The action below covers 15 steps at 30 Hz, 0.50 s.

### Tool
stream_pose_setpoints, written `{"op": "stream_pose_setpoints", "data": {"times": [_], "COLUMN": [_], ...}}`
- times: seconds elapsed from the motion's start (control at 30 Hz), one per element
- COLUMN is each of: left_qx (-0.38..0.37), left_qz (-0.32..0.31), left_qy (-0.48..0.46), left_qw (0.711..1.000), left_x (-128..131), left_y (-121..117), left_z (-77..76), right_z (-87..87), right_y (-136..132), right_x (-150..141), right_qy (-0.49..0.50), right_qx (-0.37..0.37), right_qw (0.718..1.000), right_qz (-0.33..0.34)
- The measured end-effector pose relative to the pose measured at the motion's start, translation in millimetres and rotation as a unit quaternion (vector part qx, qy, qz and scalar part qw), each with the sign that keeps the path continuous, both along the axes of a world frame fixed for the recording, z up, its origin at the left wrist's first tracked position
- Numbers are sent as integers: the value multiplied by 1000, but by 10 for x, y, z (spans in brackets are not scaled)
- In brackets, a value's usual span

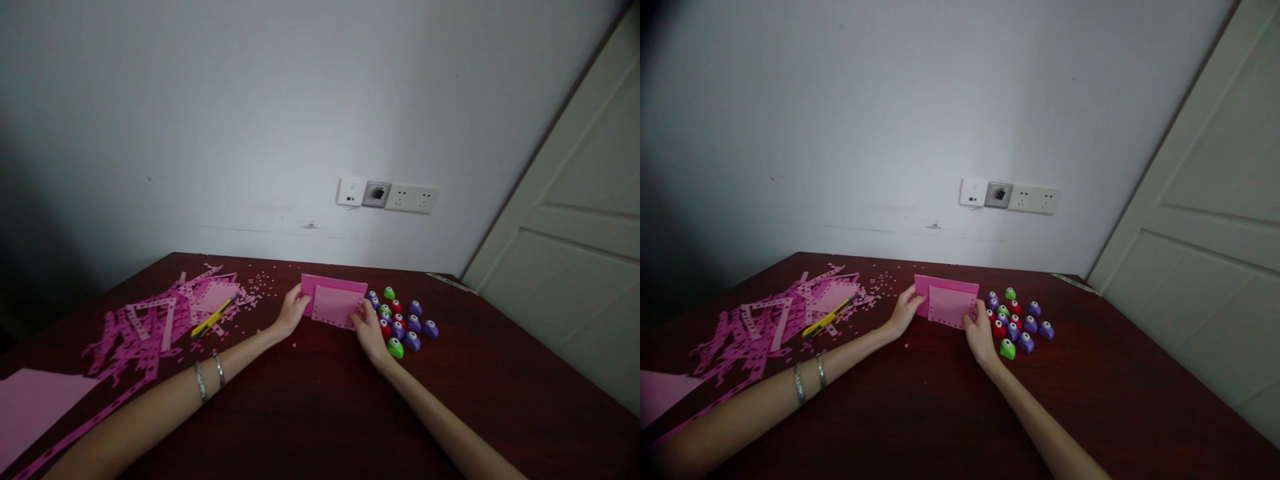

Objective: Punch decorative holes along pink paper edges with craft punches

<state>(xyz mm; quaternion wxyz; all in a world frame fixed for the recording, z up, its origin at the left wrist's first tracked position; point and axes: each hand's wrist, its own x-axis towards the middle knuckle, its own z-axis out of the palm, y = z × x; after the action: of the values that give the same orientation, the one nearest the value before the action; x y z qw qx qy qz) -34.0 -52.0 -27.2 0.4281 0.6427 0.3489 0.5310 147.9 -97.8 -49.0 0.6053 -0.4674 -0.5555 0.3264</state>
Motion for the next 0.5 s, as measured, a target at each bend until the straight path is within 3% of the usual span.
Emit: {"op": "stream_pose_setpoints", "data": {"times": [0.3,0.5], "left_qx": [39,61], "left_qz": [16,-2], "left_qy": [109,85], "left_qw": [993,994], "left_x": [22,9], "left_y": [46,109], "left_z": [-221,-119], "right_z": [-55,34], "right_y": [42,50], "right_x": [13,24], "right_qy": [-30,-17], "right_qx": [3,-4], "right_qw": [999,1000], "right_qz": [-41,-14]}}
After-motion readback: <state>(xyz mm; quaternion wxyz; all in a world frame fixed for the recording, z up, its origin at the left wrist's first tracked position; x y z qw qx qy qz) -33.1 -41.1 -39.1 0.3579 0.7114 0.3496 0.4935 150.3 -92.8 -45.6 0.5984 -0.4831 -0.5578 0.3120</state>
